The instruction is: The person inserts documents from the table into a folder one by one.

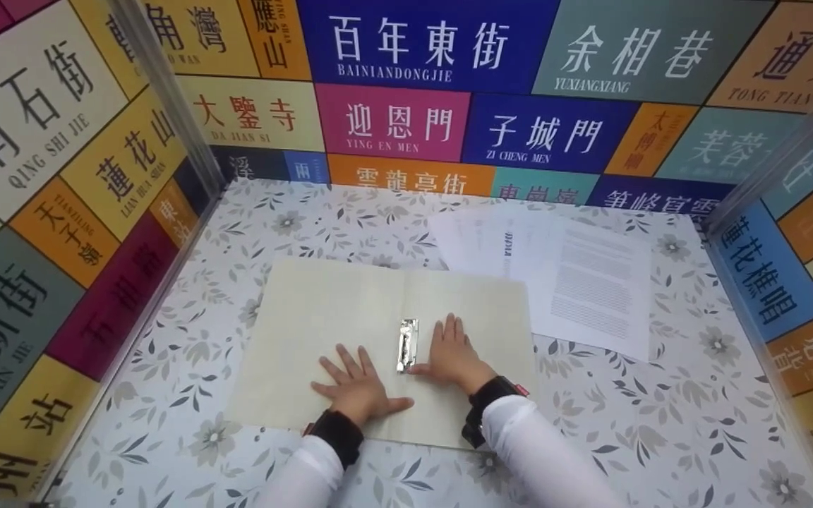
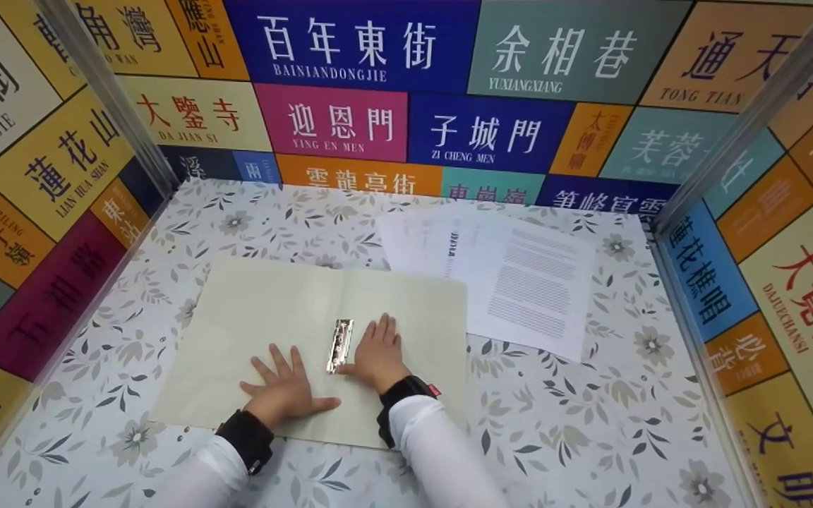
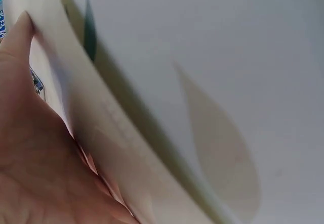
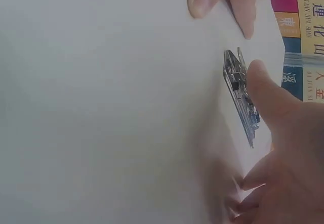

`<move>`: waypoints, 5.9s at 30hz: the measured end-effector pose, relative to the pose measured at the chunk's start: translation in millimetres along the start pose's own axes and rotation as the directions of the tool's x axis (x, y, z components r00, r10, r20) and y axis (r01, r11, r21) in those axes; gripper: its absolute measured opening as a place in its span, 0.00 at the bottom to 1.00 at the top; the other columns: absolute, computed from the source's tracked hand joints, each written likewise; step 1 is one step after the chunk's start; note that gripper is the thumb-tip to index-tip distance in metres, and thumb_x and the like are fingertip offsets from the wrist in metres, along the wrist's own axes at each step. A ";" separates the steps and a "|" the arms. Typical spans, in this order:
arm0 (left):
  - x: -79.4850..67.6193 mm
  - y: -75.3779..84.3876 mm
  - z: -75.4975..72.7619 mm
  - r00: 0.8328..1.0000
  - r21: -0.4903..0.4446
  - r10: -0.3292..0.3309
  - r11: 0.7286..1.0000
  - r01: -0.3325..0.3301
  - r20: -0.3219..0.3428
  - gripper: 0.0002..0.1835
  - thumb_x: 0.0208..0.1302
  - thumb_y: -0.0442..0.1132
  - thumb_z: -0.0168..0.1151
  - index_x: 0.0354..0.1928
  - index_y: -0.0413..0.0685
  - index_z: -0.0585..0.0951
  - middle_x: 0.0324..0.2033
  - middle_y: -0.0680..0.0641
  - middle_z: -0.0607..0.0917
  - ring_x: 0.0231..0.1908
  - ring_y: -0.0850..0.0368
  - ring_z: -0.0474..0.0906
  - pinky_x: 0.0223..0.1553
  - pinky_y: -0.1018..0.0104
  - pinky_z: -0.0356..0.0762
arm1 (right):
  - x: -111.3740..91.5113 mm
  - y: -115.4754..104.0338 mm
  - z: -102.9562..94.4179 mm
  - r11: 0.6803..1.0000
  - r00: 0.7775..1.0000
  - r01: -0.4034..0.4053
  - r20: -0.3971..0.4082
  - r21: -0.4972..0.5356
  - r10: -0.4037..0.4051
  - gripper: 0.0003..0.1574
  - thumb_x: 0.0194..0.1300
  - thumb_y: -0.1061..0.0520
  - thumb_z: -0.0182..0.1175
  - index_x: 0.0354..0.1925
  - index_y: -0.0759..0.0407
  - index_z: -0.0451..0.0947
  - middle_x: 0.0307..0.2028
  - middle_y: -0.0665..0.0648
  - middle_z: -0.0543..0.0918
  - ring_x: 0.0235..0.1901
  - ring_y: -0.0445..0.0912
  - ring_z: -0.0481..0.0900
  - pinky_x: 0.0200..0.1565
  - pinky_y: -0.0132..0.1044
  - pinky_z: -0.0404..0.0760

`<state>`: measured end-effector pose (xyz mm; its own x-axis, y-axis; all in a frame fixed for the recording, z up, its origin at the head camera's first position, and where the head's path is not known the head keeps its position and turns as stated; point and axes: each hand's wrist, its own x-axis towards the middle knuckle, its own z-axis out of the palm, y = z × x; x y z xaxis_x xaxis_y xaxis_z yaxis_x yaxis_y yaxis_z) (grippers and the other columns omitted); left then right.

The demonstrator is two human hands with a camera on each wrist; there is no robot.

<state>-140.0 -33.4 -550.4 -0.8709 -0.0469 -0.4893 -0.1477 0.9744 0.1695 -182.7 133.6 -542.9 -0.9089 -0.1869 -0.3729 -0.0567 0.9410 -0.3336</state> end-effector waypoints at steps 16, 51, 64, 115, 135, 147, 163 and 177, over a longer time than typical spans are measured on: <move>-1.2 -1.4 0.6 1.000 -0.008 0.013 1.000 -0.013 0.003 0.74 0.37 0.81 0.61 0.76 0.42 0.42 0.73 0.28 0.32 0.68 0.19 0.28 0.59 0.17 0.38 | 6.4 -13.8 10.4 0.995 0.995 -0.095 0.019 0.017 0.094 0.74 0.54 0.26 0.61 0.72 0.78 0.42 0.72 0.80 0.38 0.73 0.69 0.36 0.72 0.60 0.48; 1.2 -1.1 4.6 1.000 -0.004 0.015 1.000 -0.015 -0.005 0.73 0.38 0.81 0.60 0.76 0.42 0.42 0.73 0.28 0.32 0.68 0.19 0.27 0.59 0.17 0.39 | 9.4 -21.4 0.5 0.989 0.989 -0.146 0.029 -0.008 0.146 0.77 0.49 0.25 0.65 0.70 0.80 0.47 0.70 0.82 0.44 0.72 0.71 0.43 0.67 0.66 0.58; 3.1 -2.1 5.9 1.000 -0.018 0.005 1.000 -0.005 -0.002 0.74 0.37 0.81 0.61 0.77 0.43 0.42 0.73 0.28 0.32 0.68 0.19 0.26 0.59 0.17 0.37 | 11.6 -24.3 2.5 0.987 0.987 -0.162 0.029 0.016 0.161 0.78 0.47 0.28 0.69 0.70 0.80 0.46 0.71 0.82 0.43 0.72 0.71 0.42 0.66 0.68 0.56; 1.3 4.0 2.1 0.999 0.015 -0.032 0.999 0.032 -0.010 0.73 0.36 0.81 0.62 0.77 0.44 0.45 0.74 0.29 0.35 0.70 0.20 0.30 0.60 0.18 0.43 | 15.3 -33.8 -16.4 0.925 0.898 0.364 -0.220 -0.113 -0.380 0.15 0.66 0.49 0.60 0.39 0.57 0.88 0.36 0.53 0.89 0.37 0.51 0.86 0.41 0.44 0.84; 1.8 -1.1 2.6 1.000 0.001 0.011 1.000 -0.011 0.007 0.72 0.39 0.80 0.61 0.77 0.43 0.43 0.73 0.28 0.33 0.69 0.19 0.28 0.59 0.17 0.39 | 49.2 -27.8 -30.2 0.966 0.871 0.256 -0.443 0.036 -0.214 0.09 0.66 0.60 0.59 0.40 0.60 0.85 0.37 0.57 0.88 0.39 0.51 0.86 0.42 0.42 0.84; -0.1 -22.0 2.6 1.000 0.009 -0.008 1.000 0.007 0.022 0.76 0.37 0.82 0.59 0.76 0.37 0.41 0.70 0.23 0.30 0.65 0.15 0.25 0.55 0.14 0.36 | 65.9 -33.3 -9.1 0.964 0.916 0.255 -0.337 0.075 -0.216 0.17 0.71 0.58 0.52 0.53 0.60 0.80 0.47 0.58 0.86 0.51 0.51 0.82 0.55 0.41 0.79; 3.2 4.2 4.7 0.999 0.007 0.036 0.999 -0.036 0.006 0.75 0.37 0.82 0.59 0.76 0.39 0.42 0.71 0.24 0.32 0.66 0.16 0.27 0.56 0.15 0.37 | 58.5 -0.1 -15.9 0.971 0.948 0.236 -0.209 -0.046 -0.240 0.27 0.76 0.52 0.43 0.66 0.63 0.67 0.68 0.67 0.66 0.71 0.60 0.59 0.72 0.53 0.55; 1.8 10.0 1.0 1.000 0.016 0.029 0.999 -0.029 0.005 0.73 0.38 0.80 0.61 0.76 0.40 0.43 0.72 0.25 0.34 0.68 0.17 0.28 0.58 0.17 0.40 | 53.2 11.7 -32.5 0.977 0.979 0.132 -0.174 0.167 -0.102 0.36 0.76 0.46 0.43 0.73 0.64 0.55 0.72 0.68 0.57 0.74 0.60 0.50 0.74 0.48 0.50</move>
<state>-142.6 -23.5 -550.5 -0.8723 -0.0177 -0.4886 -0.1150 0.9787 0.1700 -245.2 143.9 -538.6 -0.9563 -0.2302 -0.1800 -0.1062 0.8475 -0.5200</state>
